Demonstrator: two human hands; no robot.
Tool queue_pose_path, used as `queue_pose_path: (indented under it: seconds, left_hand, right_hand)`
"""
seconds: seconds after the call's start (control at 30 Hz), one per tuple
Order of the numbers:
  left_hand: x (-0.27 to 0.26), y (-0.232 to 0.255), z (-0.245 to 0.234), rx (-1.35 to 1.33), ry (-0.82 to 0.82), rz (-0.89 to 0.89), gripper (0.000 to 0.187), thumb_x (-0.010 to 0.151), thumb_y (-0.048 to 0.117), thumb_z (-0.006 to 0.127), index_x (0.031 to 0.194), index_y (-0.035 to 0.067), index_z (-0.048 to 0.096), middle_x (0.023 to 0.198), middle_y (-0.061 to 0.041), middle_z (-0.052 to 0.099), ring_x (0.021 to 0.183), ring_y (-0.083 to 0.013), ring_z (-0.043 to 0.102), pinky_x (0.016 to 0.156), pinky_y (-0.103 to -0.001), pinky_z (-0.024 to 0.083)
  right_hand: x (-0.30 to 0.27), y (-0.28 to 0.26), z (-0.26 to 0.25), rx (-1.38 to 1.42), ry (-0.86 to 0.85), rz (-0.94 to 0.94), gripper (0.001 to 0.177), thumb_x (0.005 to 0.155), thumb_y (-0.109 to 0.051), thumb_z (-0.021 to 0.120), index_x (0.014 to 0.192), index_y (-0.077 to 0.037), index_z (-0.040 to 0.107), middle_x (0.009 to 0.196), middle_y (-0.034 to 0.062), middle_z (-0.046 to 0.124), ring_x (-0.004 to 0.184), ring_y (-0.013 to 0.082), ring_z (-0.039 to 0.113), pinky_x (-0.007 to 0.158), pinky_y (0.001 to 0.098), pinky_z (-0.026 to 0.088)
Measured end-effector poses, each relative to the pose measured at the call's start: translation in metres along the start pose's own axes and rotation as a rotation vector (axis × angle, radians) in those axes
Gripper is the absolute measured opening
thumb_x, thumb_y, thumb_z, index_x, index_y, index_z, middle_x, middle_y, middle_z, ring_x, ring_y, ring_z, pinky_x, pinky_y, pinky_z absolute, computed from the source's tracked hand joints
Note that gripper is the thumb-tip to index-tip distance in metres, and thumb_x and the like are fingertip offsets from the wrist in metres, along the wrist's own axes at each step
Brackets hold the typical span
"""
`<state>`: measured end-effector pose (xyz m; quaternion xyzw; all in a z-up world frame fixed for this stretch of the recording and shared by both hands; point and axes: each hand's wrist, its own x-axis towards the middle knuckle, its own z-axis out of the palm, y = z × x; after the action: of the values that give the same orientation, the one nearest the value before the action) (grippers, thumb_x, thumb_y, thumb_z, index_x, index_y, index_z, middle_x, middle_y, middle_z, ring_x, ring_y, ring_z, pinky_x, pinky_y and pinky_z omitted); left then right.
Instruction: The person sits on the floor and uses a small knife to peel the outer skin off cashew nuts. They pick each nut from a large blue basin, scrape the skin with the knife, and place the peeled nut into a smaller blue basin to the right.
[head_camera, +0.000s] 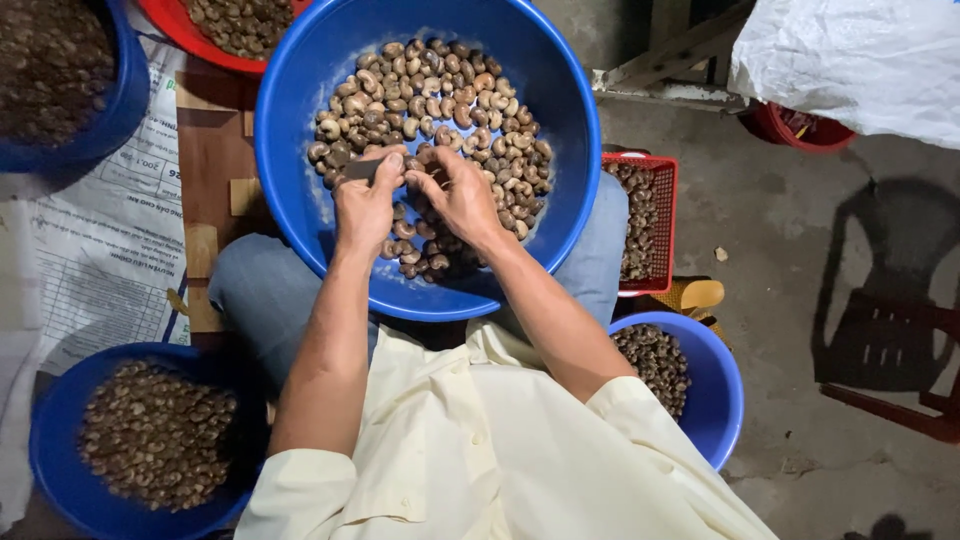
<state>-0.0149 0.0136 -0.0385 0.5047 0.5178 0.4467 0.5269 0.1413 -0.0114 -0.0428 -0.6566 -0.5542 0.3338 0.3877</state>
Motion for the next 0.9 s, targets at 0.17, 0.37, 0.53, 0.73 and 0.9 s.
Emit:
queue_pose_path:
  seconds: [0.17, 0.37, 0.53, 0.73, 0.9]
  left_hand:
    - [-0.001, 0.001, -0.003, -0.004, -0.022, -0.01, 0.018, 0.103, 0.018, 0.067, 0.112, 0.008, 0.078, 0.104, -0.023, 0.075, 0.097, -0.0323, 0.075, 0.081, -0.04, 0.066]
    - [-0.001, 0.013, -0.003, -0.114, -0.056, -0.021, 0.024, 0.108, 0.022, 0.061, 0.12, 0.004, 0.073, 0.113, -0.028, 0.071, 0.107, -0.0406, 0.07, 0.088, -0.05, 0.063]
    - [-0.002, 0.017, -0.004, -0.113, -0.072, -0.025, 0.026, 0.108, 0.025, 0.061, 0.122, 0.005, 0.072, 0.116, -0.025, 0.072, 0.11, -0.038, 0.07, 0.089, -0.049, 0.061]
    - [-0.001, 0.016, -0.005, -0.122, -0.072, -0.041, 0.025, 0.107, 0.026, 0.063, 0.12, 0.008, 0.073, 0.112, -0.018, 0.074, 0.105, -0.0254, 0.071, 0.086, -0.041, 0.063]
    - [-0.002, 0.018, -0.005, -0.135, -0.041, -0.04, 0.024, 0.107, 0.025, 0.064, 0.12, 0.007, 0.073, 0.111, -0.02, 0.075, 0.103, -0.0265, 0.074, 0.085, -0.042, 0.064]
  right_hand:
    - [-0.004, -0.012, 0.0, 0.022, -0.013, -0.011, 0.027, 0.097, -0.031, 0.075, 0.119, -0.019, 0.064, 0.089, 0.0076, 0.078, 0.086, 0.0327, 0.076, 0.077, 0.0481, 0.06]
    - [-0.008, -0.023, -0.003, 0.135, -0.026, -0.034, 0.022, 0.101, -0.03, 0.07, 0.121, -0.021, 0.065, 0.08, 0.0051, 0.077, 0.075, 0.0234, 0.076, 0.072, 0.0398, 0.06]
    - [0.0, -0.002, 0.004, 0.591, -0.119, 0.114, 0.029, 0.104, -0.018, 0.067, 0.128, -0.005, 0.06, 0.088, 0.017, 0.077, 0.077, 0.0206, 0.078, 0.066, 0.0319, 0.066]
    - [0.004, -0.002, 0.004, 0.937, -0.149, 0.3, 0.037, 0.102, -0.018, 0.068, 0.132, 0.0, 0.056, 0.095, 0.0186, 0.077, 0.08, 0.0197, 0.079, 0.07, 0.0295, 0.07]
    - [0.003, -0.014, -0.006, 0.956, -0.165, 0.364, 0.037, 0.101, -0.024, 0.069, 0.127, -0.001, 0.058, 0.094, 0.0164, 0.078, 0.08, 0.018, 0.079, 0.073, 0.029, 0.069]
